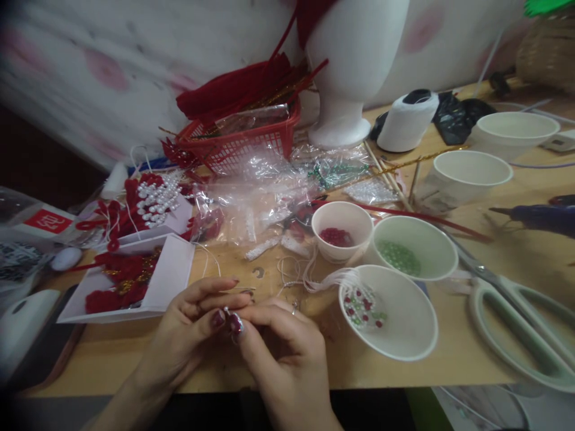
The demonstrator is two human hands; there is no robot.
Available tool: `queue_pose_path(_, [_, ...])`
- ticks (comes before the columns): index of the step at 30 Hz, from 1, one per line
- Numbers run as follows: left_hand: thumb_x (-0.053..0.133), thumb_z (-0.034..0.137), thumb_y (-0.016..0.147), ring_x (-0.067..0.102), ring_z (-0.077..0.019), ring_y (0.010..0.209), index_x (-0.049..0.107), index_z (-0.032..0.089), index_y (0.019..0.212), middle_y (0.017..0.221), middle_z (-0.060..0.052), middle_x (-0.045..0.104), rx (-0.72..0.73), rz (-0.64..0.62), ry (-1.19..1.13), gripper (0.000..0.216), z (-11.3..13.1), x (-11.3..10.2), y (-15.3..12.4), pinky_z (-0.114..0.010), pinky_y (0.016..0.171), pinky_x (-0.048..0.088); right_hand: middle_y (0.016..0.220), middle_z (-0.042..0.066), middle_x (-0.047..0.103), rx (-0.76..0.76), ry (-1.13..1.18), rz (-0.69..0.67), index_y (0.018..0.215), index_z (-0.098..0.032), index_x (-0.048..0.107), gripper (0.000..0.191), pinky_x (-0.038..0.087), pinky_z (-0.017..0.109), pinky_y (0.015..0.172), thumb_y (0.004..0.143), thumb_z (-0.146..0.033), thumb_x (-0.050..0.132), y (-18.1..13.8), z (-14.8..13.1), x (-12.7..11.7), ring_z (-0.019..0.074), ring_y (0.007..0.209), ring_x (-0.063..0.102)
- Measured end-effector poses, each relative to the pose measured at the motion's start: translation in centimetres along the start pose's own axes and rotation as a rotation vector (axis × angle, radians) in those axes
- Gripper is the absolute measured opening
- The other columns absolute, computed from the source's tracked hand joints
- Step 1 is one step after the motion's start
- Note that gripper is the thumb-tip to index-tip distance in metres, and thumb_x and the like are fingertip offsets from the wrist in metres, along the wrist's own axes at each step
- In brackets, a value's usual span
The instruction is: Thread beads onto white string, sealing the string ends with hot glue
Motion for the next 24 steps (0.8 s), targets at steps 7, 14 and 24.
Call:
queue_pose_path(7, [0.086, 0.032, 0.069, 0.074, -0.0194, 0.097, 0.077, 0.024, 0.084, 0.094, -0.002, 0.08, 0.077, -0.023, 0.012, 0.019, 0.62, 0.23, -0.03, -0.025, 0.084, 0.057, 0.075, -0.001, 0.074, -0.027, 0.002, 0.011, 0.091, -0.031, 0.081, 0.02, 0.054, 0.02, 0.066, 0.085, -0.016, 0.07, 0.22, -0.36, 0.07, 0.0137, 0.072, 0.068])
queue_pose_path(14, [0.087, 0.03, 0.067, 0.073, -0.016, 0.091, 0.076, 0.021, 0.072, 0.086, -0.002, 0.079, 0.062, -0.004, -0.03, 0.015, 0.79, 0.57, 0.06, -0.022, 0.082, 0.054, 0.075, 0.0, 0.074, -0.043, -0.055, -0.003, 0.088, -0.027, 0.08, 0.015, 0.053, 0.022, 0.068, 0.086, -0.018, 0.069, 0.16, -0.15, 0.25, 0.0147, 0.073, 0.068])
queue_pose_path(24, [0.088, 0.031, 0.064, 0.07, -0.022, 0.098, 0.072, 0.018, 0.071, 0.089, -0.006, 0.078, 0.093, 0.023, 0.007, 0.022, 0.36, -0.33, -0.13, -0.03, 0.09, 0.052, 0.073, 0.003, 0.074, -0.047, -0.063, 0.024, 0.082, -0.022, 0.081, 0.011, 0.053, 0.024, 0.064, 0.083, -0.023, 0.069, 0.24, -0.61, 0.64, 0.0163, 0.068, 0.068])
Point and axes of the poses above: each hand's wrist, its own y-axis towards the middle knuckle, its own x-axis out of the palm, z = x × y, the point moved 8 cm from there along y, towards the middle knuckle
